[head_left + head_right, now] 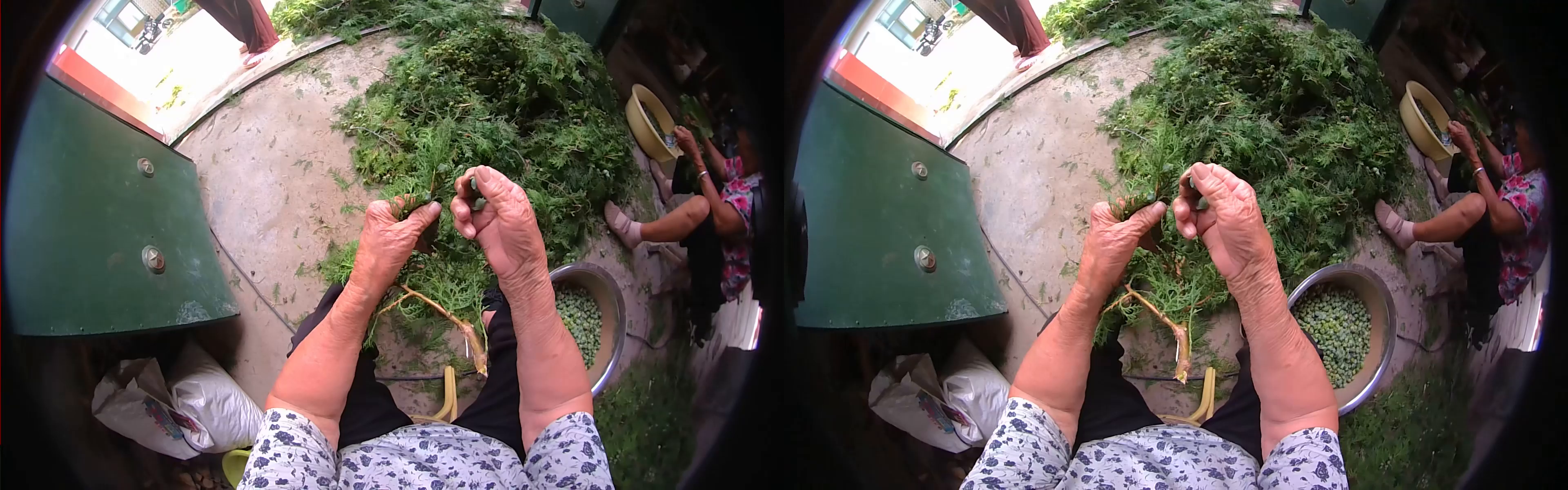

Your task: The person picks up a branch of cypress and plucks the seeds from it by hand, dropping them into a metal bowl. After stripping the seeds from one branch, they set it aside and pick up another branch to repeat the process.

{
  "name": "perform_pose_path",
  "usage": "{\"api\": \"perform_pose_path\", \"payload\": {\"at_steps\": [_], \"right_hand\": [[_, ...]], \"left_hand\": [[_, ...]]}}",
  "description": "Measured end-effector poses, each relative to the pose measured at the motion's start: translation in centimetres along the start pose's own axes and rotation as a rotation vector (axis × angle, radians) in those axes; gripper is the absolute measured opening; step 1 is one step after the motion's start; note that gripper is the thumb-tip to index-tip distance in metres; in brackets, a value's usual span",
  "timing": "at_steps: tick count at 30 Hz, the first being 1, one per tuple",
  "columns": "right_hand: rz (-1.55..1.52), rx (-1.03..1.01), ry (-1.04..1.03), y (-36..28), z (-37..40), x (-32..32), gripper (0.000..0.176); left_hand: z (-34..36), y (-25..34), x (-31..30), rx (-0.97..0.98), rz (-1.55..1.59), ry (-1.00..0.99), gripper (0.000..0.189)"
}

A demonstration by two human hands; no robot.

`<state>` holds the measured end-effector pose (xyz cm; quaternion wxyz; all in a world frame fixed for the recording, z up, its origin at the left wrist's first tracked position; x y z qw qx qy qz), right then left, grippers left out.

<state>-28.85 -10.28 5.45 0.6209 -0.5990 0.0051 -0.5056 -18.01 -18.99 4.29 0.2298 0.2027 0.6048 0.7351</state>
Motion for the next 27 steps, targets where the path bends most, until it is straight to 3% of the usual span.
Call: {"api": "perform_pose_path", "payload": {"at_steps": [3, 5, 6, 7, 9, 14, 17, 19, 20, 23, 27], "right_hand": [[0.003, 0.02, -0.007, 0.3, 0.3, 0.6, 0.016], [0.541, -0.257, 0.059, -0.4, 0.6, 1.0, 0.017], [0.712, -0.5, 0.021, -0.7, 0.5, 1.4, 0.022], [0.712, -0.5, 0.02, -0.4, 0.5, 1.4, 0.022], [0.973, -0.752, 0.004, -0.6, 1.0, 2.2, 0.024], [0.902, -0.747, 0.012, 0.1, 0.8, 1.8, 0.018], [0.748, -0.609, 0.085, -0.1, 0.5, 1.2, 0.012], [0.142, -0.056, 0.072, 0.8, -0.1, 0.0, 0.009], [0.035, -0.099, 0.022, 0.6, -0.5, -0.2, 0.01], [-0.123, -0.049, 0.168, -0.7, -0.6, -0.2, 0.009], [-0.09, -0.017, 0.117, 0.1, -1.3, -2.1, 0.01]], "left_hand": [[-0.1, 0.0, -0.1, 0.022, -0.032, 0.003, 0.015], [-0.1, 0.0, 0.2, 0.054, -0.043, -0.031, 0.015], [-0.2, -0.3, 0.1, 0.053, -0.044, -0.031, 0.015], [-0.3, -0.6, 0.0, 0.08, -0.085, -0.028, 0.015], [-0.4, -1.0, -0.2, 0.107, -0.127, -0.025, 0.015], [-0.2, -0.8, 0.0, 0.081, -0.158, -0.092, 0.012], [-0.4, -0.9, -0.2, 0.025, -0.042, -0.09, 0.01], [-0.2, -0.5, -0.2, 0.012, -0.004, -0.046, 0.01], [-0.2, -0.3, -0.4, 0.0, 0.03, -0.008, 0.01], [-0.2, -0.1, -0.5, -0.029, 0.189, 0.018, 0.01], [-0.5, 0.1, -0.9, -0.114, 0.285, 0.081, 0.013]]}}
Point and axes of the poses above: each hand's wrist, its own z-axis away from the middle knuckle, its own x-axis out of the palm, y = z × x, the point moved 6 cm from there along -z, towards the middle knuckle, and after that the axes turned 13 degrees about y, right-handed, at the moved point
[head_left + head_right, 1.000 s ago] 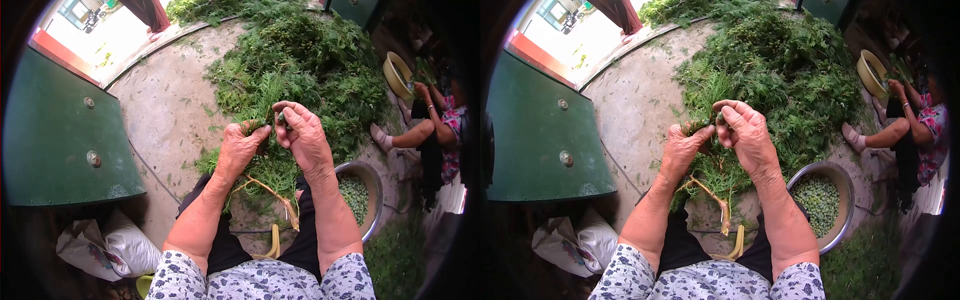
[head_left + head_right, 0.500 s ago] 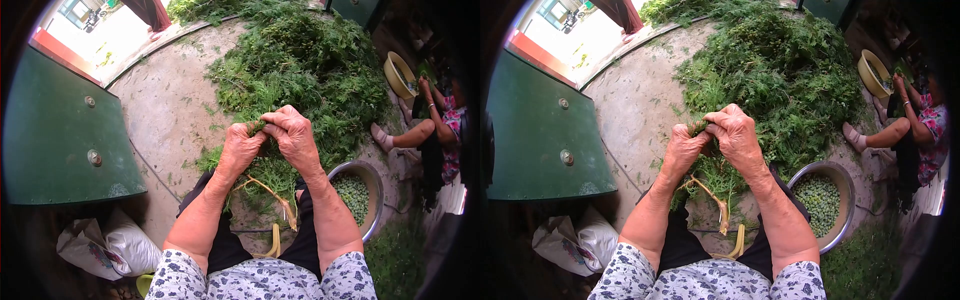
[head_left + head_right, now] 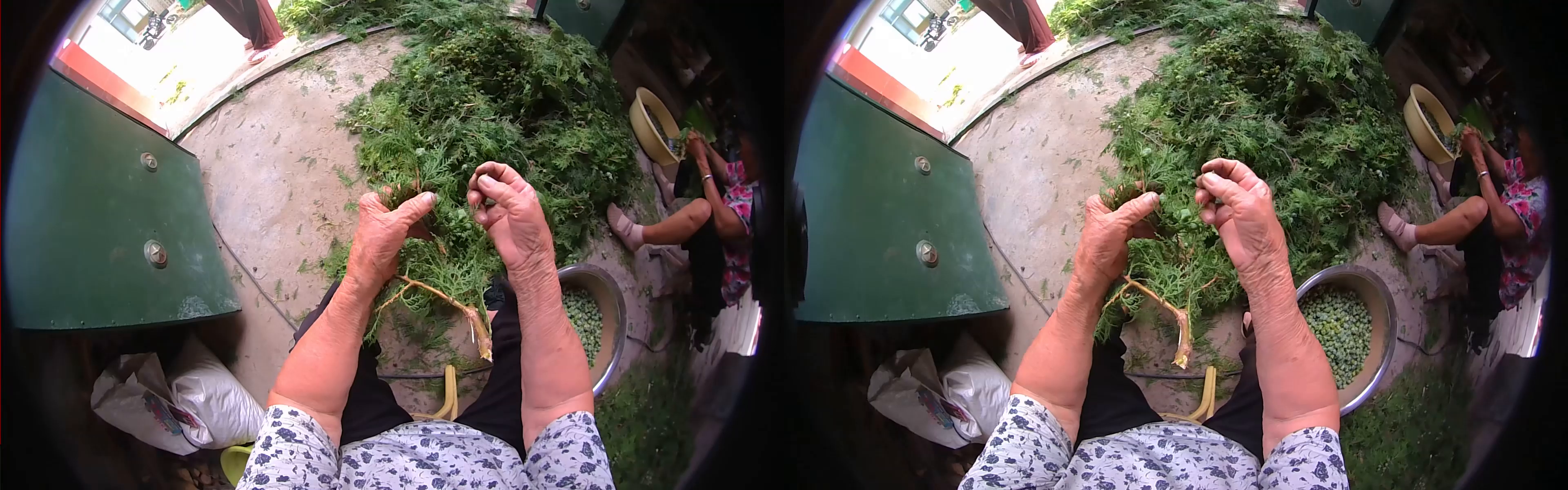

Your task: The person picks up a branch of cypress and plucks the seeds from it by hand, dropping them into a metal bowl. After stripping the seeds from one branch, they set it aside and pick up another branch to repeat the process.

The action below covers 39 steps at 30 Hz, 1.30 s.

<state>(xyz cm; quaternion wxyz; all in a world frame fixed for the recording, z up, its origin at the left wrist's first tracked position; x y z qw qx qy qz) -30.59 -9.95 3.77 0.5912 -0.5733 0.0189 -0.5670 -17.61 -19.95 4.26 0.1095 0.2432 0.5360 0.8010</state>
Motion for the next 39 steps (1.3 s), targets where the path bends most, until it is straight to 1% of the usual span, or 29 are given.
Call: {"api": "perform_pose_path", "payload": {"at_steps": [2, 3, 4, 7, 9, 10, 12, 14, 15, 17, 19, 21, 23, 24, 26, 28, 29, 30, 31, 32, 34, 35, 36, 37, 38, 39], "right_hand": [[0.191, 0.033, -0.021, 0.5, 0.1, -0.2, 0.012], [0.27, 0.046, -0.005, 0.6, 0.2, -0.1, 0.017], [0.27, 0.045, -0.005, 0.7, 0.3, 0.0, 0.017], [0.53, 0.0, -0.003, 0.6, 0.9, 0.7, 0.025], [0.589, -0.023, -0.026, 0.8, 0.9, 1.0, 0.026], [0.648, -0.045, -0.049, 0.9, 0.9, 1.0, 0.027], [0.654, -0.054, -0.061, 1.1, 0.7, 1.0, 0.026], [0.738, -0.142, -0.154, 0.9, 0.9, 1.8, 0.02], [0.738, -0.142, -0.154, 1.0, 0.7, 1.7, 0.02], [0.752, -0.227, -0.194, 1.2, 0.5, 1.7, 0.017], [0.75, -0.26, -0.188, 0.9, 0.8, 1.9, 0.017], [0.749, -0.294, -0.182, 0.9, 1.3, 2.2, 0.017], [0.683, -0.229, -0.049, 1.1, 1.5, 1.8, 0.017], [0.684, -0.229, -0.05, 1.1, 1.4, 1.6, 0.017], [0.433, 0.073, -0.022, 2.4, 1.1, 0.8, 0.016], [0.425, 0.084, -0.038, 2.1, 1.4, 1.2, 0.015], [0.428, 0.079, -0.082, 1.9, 1.5, 1.5, 0.017], [0.431, 0.074, -0.126, 1.7, 1.5, 1.8, 0.018], [0.535, -0.03, -0.114, 1.6, 1.3, 1.8, 0.018], [0.536, -0.033, -0.122, 1.8, 1.3, 1.7, 0.018], [0.799, -0.243, -0.095, 1.3, 1.1, 1.9, 0.017], [0.674, -0.216, -0.076, 1.6, 1.1, 2.0, 0.016], [0.625, -0.205, -0.082, 1.8, 1.0, 1.8, 0.016], [0.572, -0.105, -0.078, 2.3, 0.8, 0.9, 0.016], [0.526, -0.009, -0.066, 2.6, 0.6, 0.4, 0.016], [0.529, -0.018, -0.079, 2.6, 0.6, 0.7, 0.016]], "left_hand": [[-0.2, -0.1, -0.2, 0.027, -0.043, -0.021, 0.018], [-0.2, -0.3, -0.2, 0.022, -0.083, -0.044, 0.02], [-0.1, -0.2, -0.1, 0.022, -0.083, -0.045, 0.02], [0.1, 0.0, 0.2, 0.041, -0.106, -0.089, 0.021], [-0.1, -0.3, 0.1, 0.04, -0.127, -0.104, 0.026], [0.0, -0.3, 0.2, 0.039, -0.128, -0.104, 0.026], [0.2, 0.0, 0.4, 0.072, -0.164, -0.109, 0.023], [0.3, 0.1, 0.6, 0.066, -0.155, -0.107, 0.024], [0.4, 0.1, 0.7, 0.062, -0.146, -0.105, 0.025], [0.6, 0.2, 0.8, 0.06, -0.163, -0.109, 0.025], [0.7, 0.1, 0.9, 0.058, -0.179, -0.112, 0.026], [0.6, -0.4, 0.6, 0.0, -0.103, -0.077, 0.024], [0.5, -0.4, 0.6, 0.005, -0.054, -0.058, 0.023], [0.4, -0.4, 0.5, 0.009, -0.005, -0.038, 0.021], [0.2, -0.9, 0.2, -0.02, -0.007, -0.015, 0.02], [0.2, -0.9, 0.0, -0.043, -0.009, 0.006, 0.018], [0.4, -0.5, 0.0, -0.006, -0.05, -0.003, 0.017], [0.5, -0.2, 0.1, 0.03, -0.091, -0.012, 0.015], [0.4, -0.3, 0.2, 0.019, -0.138, -0.03, 0.018], [0.4, -0.5, 0.3, 0.026, -0.136, -0.026, 0.018], [0.6, -0.4, 0.7, 0.072, -0.148, -0.066, 0.021], [0.6, -0.3, 0.7, 0.096, -0.133, -0.065, 0.022], [0.8, -0.2, 0.8, 0.112, -0.121, -0.07, 0.023], [0.9, 0.0, 0.8, 0.046, -0.112, -0.075, 0.023], [0.6, -0.6, 0.8, -0.034, -0.022, -0.105, 0.025], [0.5, -0.8, 0.9, -0.05, -0.006, -0.103, 0.025]]}}
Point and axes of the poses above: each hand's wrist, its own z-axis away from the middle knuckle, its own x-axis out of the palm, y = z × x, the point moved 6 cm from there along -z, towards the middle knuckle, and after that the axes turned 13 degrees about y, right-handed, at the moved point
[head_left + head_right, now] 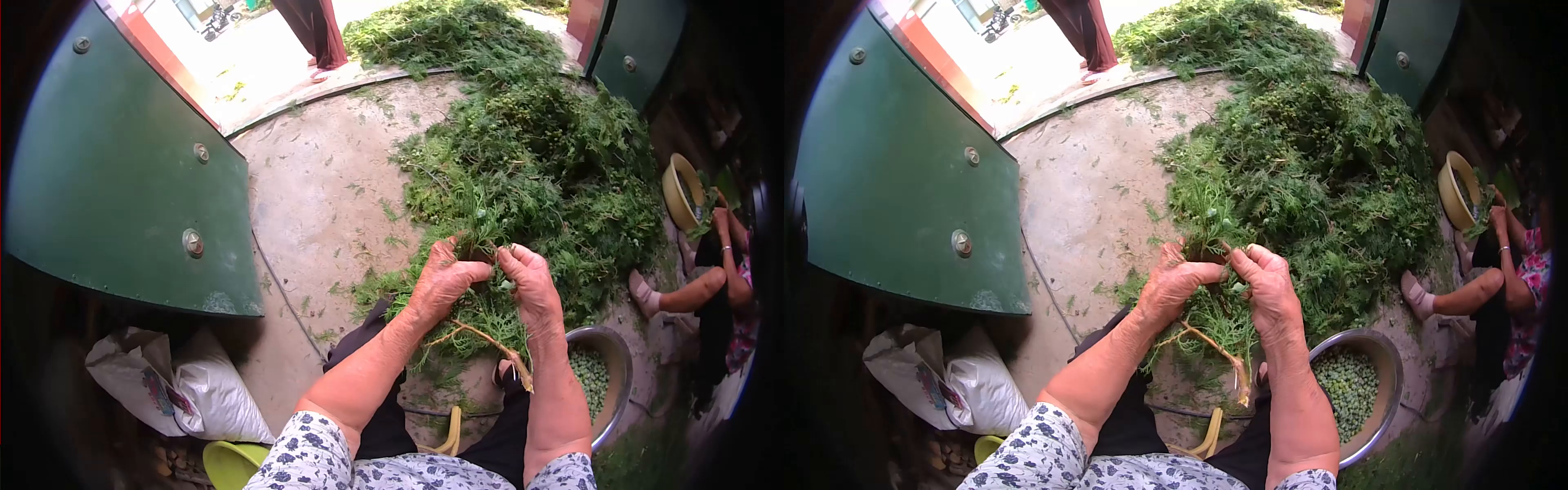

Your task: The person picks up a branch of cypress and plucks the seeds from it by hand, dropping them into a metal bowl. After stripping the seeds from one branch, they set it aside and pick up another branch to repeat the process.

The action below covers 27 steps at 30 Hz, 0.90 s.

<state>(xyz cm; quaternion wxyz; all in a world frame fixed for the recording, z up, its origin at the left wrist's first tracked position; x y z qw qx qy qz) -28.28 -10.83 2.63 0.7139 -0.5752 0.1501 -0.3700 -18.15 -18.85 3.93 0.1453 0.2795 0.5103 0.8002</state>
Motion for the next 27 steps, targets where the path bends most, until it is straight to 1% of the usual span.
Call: {"api": "perform_pose_path", "payload": {"at_steps": [2, 5, 6, 7, 8, 9, 12, 13, 14, 15, 17, 18, 19, 21, 22, 23, 25, 27], "right_hand": [[-0.28, 0.108, 0.019, 0.4, 0.2, 0.3, 0.017], [-0.353, 0.087, -0.001, -0.3, 0.3, 0.4, 0.017], [-0.422, 0.138, -0.064, -0.2, 0.1, 0.2, 0.017], [-0.393, 0.102, -0.024, -0.6, 0.1, 0.3, 0.015], [-0.358, 0.065, 0.016, -0.2, -0.3, 0.1, 0.014], [-0.32, 0.025, 0.048, 0.3, -0.5, -0.3, 0.012], [-0.313, 0.01, 0.13, -0.3, -0.2, -0.3, 0.011], [-0.317, 0.003, 0.103, -0.6, -0.3, -0.2, 0.011], [-0.402, 0.009, 0.147, -0.7, -0.5, -1.0, 0.012], [-0.489, 0.026, 0.183, -0.6, -0.8, -1.3, 0.012], [-0.491, -0.006, 0.157, -1.2, -0.9, -1.6, 0.015], [-0.456, 0.005, 0.12, -1.2, -0.9, -1.7, 0.017], [-0.45, 0.007, 0.141, -1.4, -0.7, -1.8, 0.017], [-0.215, -0.012, 0.071, -1.6, -0.1, -0.8, 0.017], [-0.222, 0.023, 0.042, -1.4, 0.3, -0.3, 0.019], [-0.114, 0.038, 0.064, -1.7, 0.8, 0.0, 0.019], [-0.085, 0.032, 0.023, -1.7, 1.0, 0.5, 0.018], [-0.076, 0.039, 0.026, -1.7, 1.0, 0.4, 0.017]], "left_hand": [[0.0, -0.2, 0.0, -0.024, 0.017, 0.005, 0.025], [-0.1, 0.0, -0.3, -0.001, 0.095, 0.003, 0.027], [-0.2, 0.3, -0.4, 0.009, 0.112, 0.033, 0.024], [-0.2, 0.1, -0.4, 0.002, 0.13, 0.056, 0.022], [-0.3, 0.0, -0.5, 0.006, 0.107, 0.04, 0.022], [-0.2, 0.0, -0.4, -0.017, 0.164, 0.015, 0.023], [0.1, 0.4, 0.0, -0.083, 0.075, -0.051, 0.025], [0.3, 0.7, 0.3, -0.089, 0.042, -0.061, 0.026], [-0.2, 0.5, -0.1, -0.013, -0.007, -0.048, 0.028], [-0.1, 0.3, -0.4, 0.005, -0.038, -0.011, 0.027], [-0.6, -0.3, -0.9, 0.002, 0.077, 0.026, 0.034], [-0.8, -0.3, -1.1, 0.023, 0.121, 0.046, 0.034], [-0.8, -0.4, -1.0, 0.005, 0.125, 0.034, 0.034], [-0.9, -0.3, -1.5, 0.068, 0.192, 0.08, 0.035], [-0.7, 0.3, -1.2, 0.092, 0.103, 0.084, 0.034], [-0.3, 0.4, -1.0, 0.068, 0.106, 0.091, 0.032], [-0.2, 0.9, -1.1, 0.111, 0.041, 0.098, 0.032], [-0.4, 0.5, -1.3, 0.112, 0.043, 0.102, 0.033]]}}
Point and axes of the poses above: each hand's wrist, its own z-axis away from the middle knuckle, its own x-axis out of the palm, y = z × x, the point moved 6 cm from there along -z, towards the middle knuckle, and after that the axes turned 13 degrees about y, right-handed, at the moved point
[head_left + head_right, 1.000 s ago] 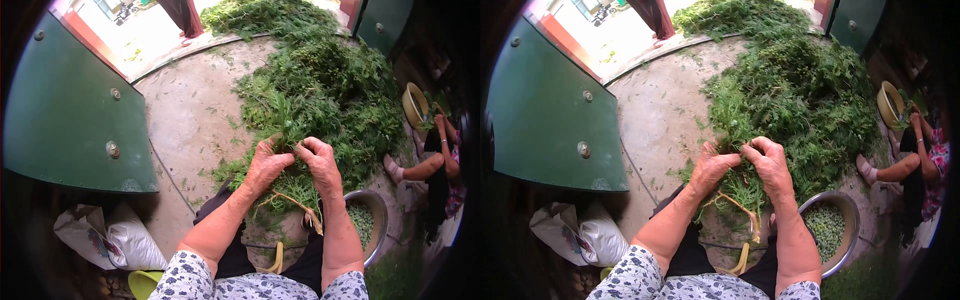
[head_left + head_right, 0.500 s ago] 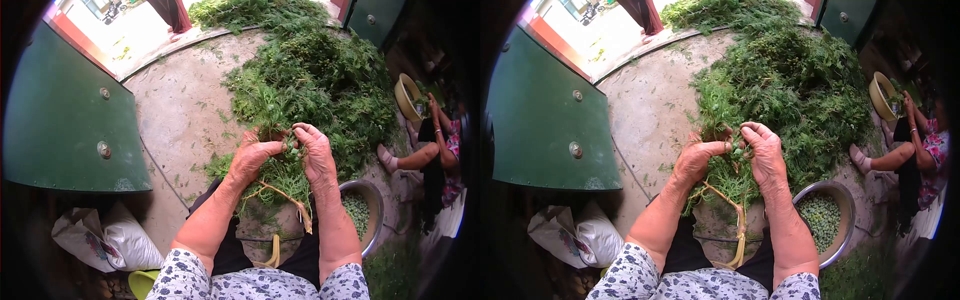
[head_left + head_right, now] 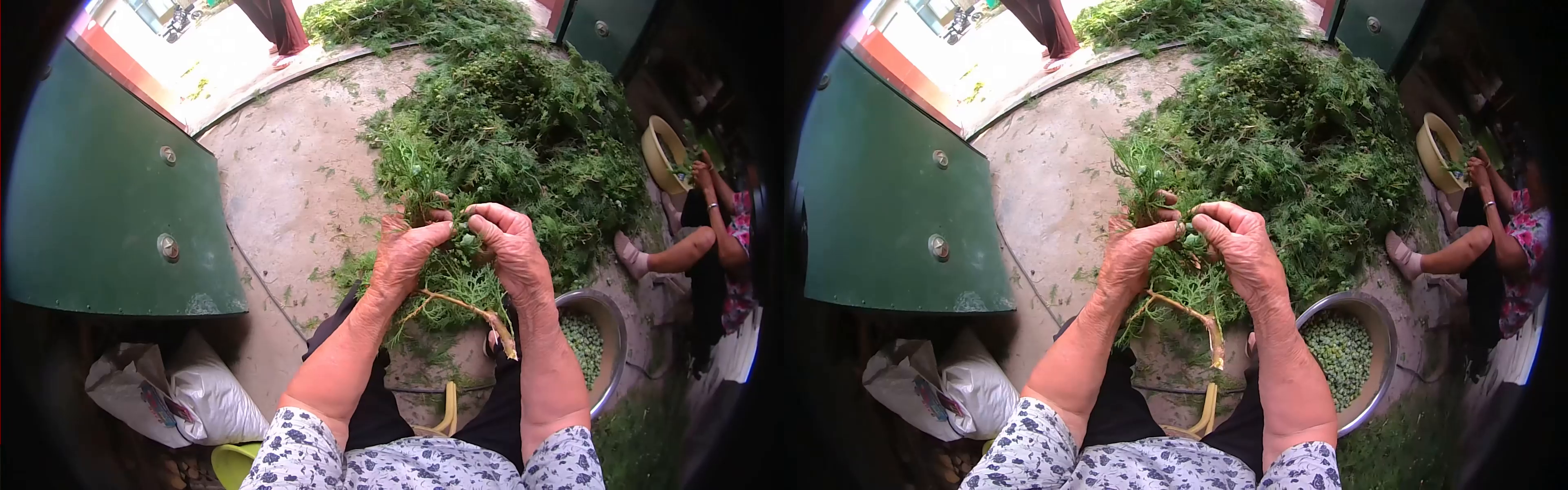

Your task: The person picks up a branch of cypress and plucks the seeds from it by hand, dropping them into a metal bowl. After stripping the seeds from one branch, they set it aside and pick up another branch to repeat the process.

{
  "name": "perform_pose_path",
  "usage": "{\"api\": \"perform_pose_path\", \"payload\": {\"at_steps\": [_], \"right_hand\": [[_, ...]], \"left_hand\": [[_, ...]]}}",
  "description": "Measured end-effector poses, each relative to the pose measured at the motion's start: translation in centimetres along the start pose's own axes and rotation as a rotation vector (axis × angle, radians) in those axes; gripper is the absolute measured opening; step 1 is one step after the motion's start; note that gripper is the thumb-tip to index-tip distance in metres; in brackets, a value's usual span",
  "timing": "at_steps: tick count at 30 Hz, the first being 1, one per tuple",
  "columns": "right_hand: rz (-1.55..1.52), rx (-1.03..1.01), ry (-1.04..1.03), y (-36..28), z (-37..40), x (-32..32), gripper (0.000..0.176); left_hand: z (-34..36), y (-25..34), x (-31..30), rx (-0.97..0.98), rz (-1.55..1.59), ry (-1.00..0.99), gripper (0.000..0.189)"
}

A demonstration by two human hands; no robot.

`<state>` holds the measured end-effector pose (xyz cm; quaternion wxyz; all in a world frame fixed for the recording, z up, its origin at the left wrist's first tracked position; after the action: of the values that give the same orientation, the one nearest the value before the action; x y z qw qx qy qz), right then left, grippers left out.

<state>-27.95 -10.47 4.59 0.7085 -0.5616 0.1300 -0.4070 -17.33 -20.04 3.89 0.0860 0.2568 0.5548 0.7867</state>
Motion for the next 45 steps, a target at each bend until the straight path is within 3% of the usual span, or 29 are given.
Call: {"api": "perform_pose_path", "payload": {"at_steps": [2, 6, 8, 10, 14, 15, 19, 24, 26, 28, 29, 34, 36, 41, 43, 45], "right_hand": [[-0.056, -0.009, -0.01, -0.4, -0.1, 0.3, 0.016], [0.198, -0.194, -0.017, -0.4, -0.3, 0.4, 0.016], [0.19, -0.152, -0.033, 0.4, -0.7, 0.0, 0.013], [-0.056, 0.006, -0.05, 1.4, -1.1, -0.2, 0.01], [-0.259, 0.069, -0.007, 0.7, -1.1, -0.7, 0.009], [-0.282, 0.03, -0.009, 0.5, -1.6, -1.1, 0.01], [-0.326, 0.037, -0.021, -0.3, -1.5, -1.6, 0.011], [-0.242, -0.103, -0.082, -2.2, -0.3, -2.1, 0.014], [-0.146, -0.064, -0.142, -2.5, 0.1, -1.9, 0.015], [0.438, -0.16, -0.111, -2.1, 0.5, -1.0, 0.017], [0.472, -0.325, -0.036, -2.1, 0.3, -0.8, 0.021], [0.228, -0.174, -0.009, -1.5, -0.2, -0.7, 0.027], [0.259, -0.291, -0.103, -1.5, -0.3, 0.0, 0.031], [0.231, -0.278, -0.107, -0.9, -0.4, 0.3, 0.035], [0.327, -0.527, -0.18, -1.0, -0.5, 0.6, 0.034], [0.269, -0.407, -0.165, -0.6, -0.6, 0.4, 0.032]], "left_hand": [[-0.2, 0.0, -0.1, 0.006, 0.005, 0.014, 0.034], [-0.1, 0.0, 0.1, 0.051, -0.067, -0.014, 0.034], [0.0, -0.1, 0.3, 0.063, -0.072, -0.04, 0.034], [0.2, -0.3, 0.7, -0.044, 0.013, -0.05, 0.028], [0.2, -0.8, 0.3, -0.123, 0.148, 0.0, 0.03], [-0.4, -1.2, -0.2, -0.048, 0.105, 0.02, 0.029], [-0.6, -1.2, -0.6, -0.076, 0.123, 0.082, 0.026], [-0.5, -0.5, -0.5, -0.04, 0.119, 0.098, 0.021], [-0.4, -0.5, -0.4, -0.029, 0.099, 0.091, 0.019], [-0.5, -0.5, -0.5, -0.023, 0.19, 0.143, 0.017], [-0.4, -0.4, -0.5, -0.023, 0.189, 0.141, 0.017], [0.0, -0.6, 0.0, -0.093, 0.085, 0.081, 0.015], [-0.1, -0.9, 0.0, -0.096, 0.085, 0.076, 0.014], [0.1, -0.7, 0.2, -0.124, 0.048, 0.017, 0.014], [0.2, -0.7, 0.3, -0.134, 0.061, -0.007, 0.014], [0.1, -0.9, 0.1, -0.147, 0.044, -0.007, 0.014]]}}
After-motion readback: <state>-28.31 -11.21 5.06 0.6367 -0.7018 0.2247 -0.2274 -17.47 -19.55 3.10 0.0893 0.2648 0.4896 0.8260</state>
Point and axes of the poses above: each hand's wrist, its own z-axis away from the middle knuckle, its own x-axis out of the palm, y = z × x, the point moved 6 cm from there along -z, towards the middle knuckle, and after that the axes turned 13 degrees about y, right-handed, at the moved point
